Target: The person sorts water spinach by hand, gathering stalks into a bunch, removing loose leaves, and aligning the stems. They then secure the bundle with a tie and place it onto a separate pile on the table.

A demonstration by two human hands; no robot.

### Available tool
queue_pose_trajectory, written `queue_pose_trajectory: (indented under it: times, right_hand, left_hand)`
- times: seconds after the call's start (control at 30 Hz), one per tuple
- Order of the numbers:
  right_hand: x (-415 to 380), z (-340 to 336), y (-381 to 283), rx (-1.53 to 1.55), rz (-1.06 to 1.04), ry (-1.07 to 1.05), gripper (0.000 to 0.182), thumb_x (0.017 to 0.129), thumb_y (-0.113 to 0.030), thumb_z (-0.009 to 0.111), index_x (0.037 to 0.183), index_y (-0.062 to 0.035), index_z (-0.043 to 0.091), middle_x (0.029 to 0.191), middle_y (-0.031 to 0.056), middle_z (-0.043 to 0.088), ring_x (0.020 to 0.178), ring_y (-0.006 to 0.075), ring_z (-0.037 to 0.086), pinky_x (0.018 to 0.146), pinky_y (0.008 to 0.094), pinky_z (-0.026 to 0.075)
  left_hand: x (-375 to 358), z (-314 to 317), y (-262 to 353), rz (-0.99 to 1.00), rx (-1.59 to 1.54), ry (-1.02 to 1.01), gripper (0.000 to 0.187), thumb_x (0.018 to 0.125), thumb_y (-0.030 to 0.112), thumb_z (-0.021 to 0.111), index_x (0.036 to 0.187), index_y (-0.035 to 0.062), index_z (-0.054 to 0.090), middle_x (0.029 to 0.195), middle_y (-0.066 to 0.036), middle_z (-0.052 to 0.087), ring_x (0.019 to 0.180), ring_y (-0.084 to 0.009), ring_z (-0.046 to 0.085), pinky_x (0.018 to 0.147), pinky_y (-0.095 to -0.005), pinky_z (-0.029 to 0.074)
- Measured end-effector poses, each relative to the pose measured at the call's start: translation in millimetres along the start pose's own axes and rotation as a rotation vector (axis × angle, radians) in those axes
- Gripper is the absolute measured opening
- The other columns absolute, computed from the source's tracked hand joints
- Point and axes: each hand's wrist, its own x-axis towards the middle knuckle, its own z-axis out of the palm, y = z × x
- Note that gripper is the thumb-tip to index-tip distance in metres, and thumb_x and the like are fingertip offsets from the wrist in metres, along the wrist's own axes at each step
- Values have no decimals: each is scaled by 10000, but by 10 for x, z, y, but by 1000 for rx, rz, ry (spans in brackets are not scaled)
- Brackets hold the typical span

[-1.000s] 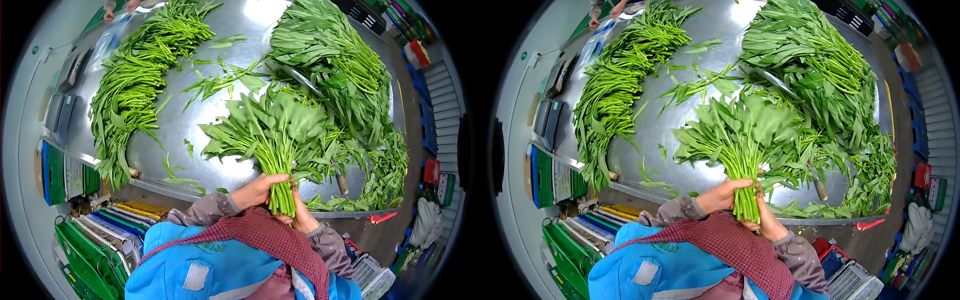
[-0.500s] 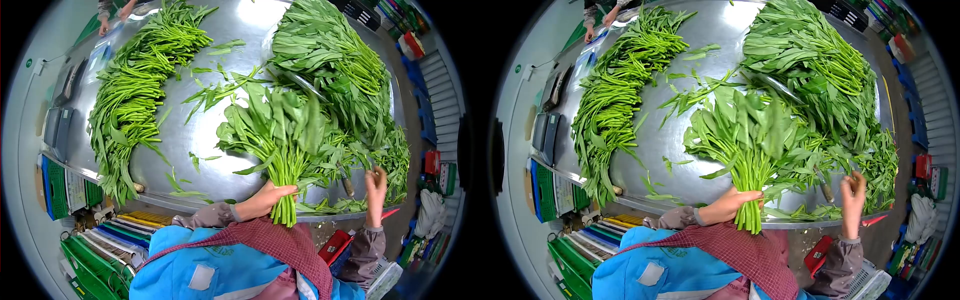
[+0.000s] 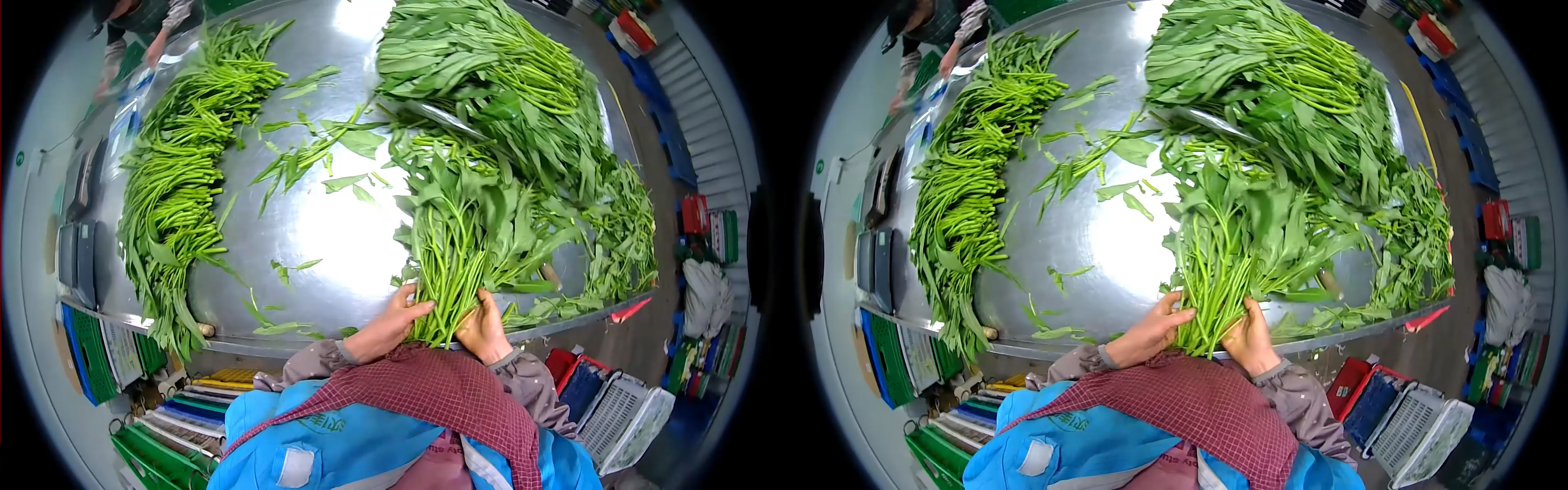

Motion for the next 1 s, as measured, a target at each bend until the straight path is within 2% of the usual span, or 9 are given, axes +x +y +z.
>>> queue_pose_trajectory:
  times: [0.13, 0.2, 0.37, 0.43, 0.53, 0.6, 0.7, 0.83, 1.0]
  right_hand:
    - [-208, 35, -60, -18, 17, -150, 540, 900, -455, 341, 1228, -29, 397, 1186, 131, 498, 1119, 263, 445, 980, 404, 322]
    - [-278, 165, -59, -374, -68, 7, 564, 878, -453, 430, 1236, -21, 379, 1176, 129, 500, 1126, 251, 438, 981, 397, 319]
    - [-281, 371, -262, -684, -160, 40, 493, 792, -155, 644, 1202, -20, 407, 1135, 58, 524, 1034, 170, 493, 895, 300, 397]
    - [-381, 518, -377, -542, -243, -102, 417, 822, -224, 589, 1155, -15, 450, 1118, 93, 534, 1014, 211, 518, 888, 342, 408]
    - [-205, 435, -472, -30, -56, -457, 354, 910, -286, 393, 1153, -30, 408, 1189, 131, 472, 1081, 282, 465, 949, 428, 360]
    - [14, 253, -393, 150, 19, -232, 339, 908, -318, 409, 1108, -45, 413, 1151, 148, 484, 1024, 293, 492, 909, 439, 393]
    - [-8, 86, -185, 6, 74, -107, 371, 890, -361, 465, 1114, -68, 422, 1081, 113, 520, 974, 259, 519, 863, 407, 427]
    - [-78, 46, -103, -139, 28, -125, 438, 820, -244, 611, 1172, -61, 428, 1045, 96, 533, 1003, 245, 516, 882, 397, 423]
    - [-119, 311, -137, -406, -21, -101, 301, 809, -41, 589, 1084, -43, 467, 1007, 60, 559, 918, 161, 543, 811, 294, 450]
  left_hand:
    - [47, 18, 44, -137, -86, -141, 433, 860, 152, 547, 1216, -18, 369, 1048, -115, 552, 936, -163, 568, 803, -294, 494]
    - [98, 41, 51, -164, -52, -120, 366, 840, 155, 577, 1146, -9, 460, 1052, -83, 556, 940, -146, 562, 801, -275, 490]
    - [66, 309, 108, 174, 396, -33, 382, 781, 139, 635, 1108, -8, 505, 1014, -73, 580, 881, -135, 564, 756, -262, 466]
    - [-128, 484, 254, 420, 704, 21, 380, 741, 112, 640, 1078, -18, 522, 960, -75, 590, 870, -142, 560, 778, -252, 449]
    - [-170, 481, 240, 454, 350, 89, 328, 762, 64, 595, 1069, -26, 520, 947, -70, 588, 871, -138, 560, 774, -261, 458]
    - [-104, 421, 191, 399, 190, 76, 303, 789, 62, 586, 1074, -13, 515, 987, -96, 589, 890, -166, 579, 764, -294, 492]
    - [-96, 335, 70, 125, -33, 220, 289, 819, 56, 557, 1094, 5, 484, 994, -78, 566, 894, -157, 572, 778, -286, 474]
    - [-32, 266, -63, 182, 82, 159, 281, 821, 74, 567, 1084, 2, 500, 987, -64, 574, 903, -138, 551, 788, -268, 447]
    - [-58, 313, 4, 254, 79, 78, 345, 800, 43, 567, 1128, -7, 472, 1030, -62, 557, 932, -138, 532, 809, -272, 436]
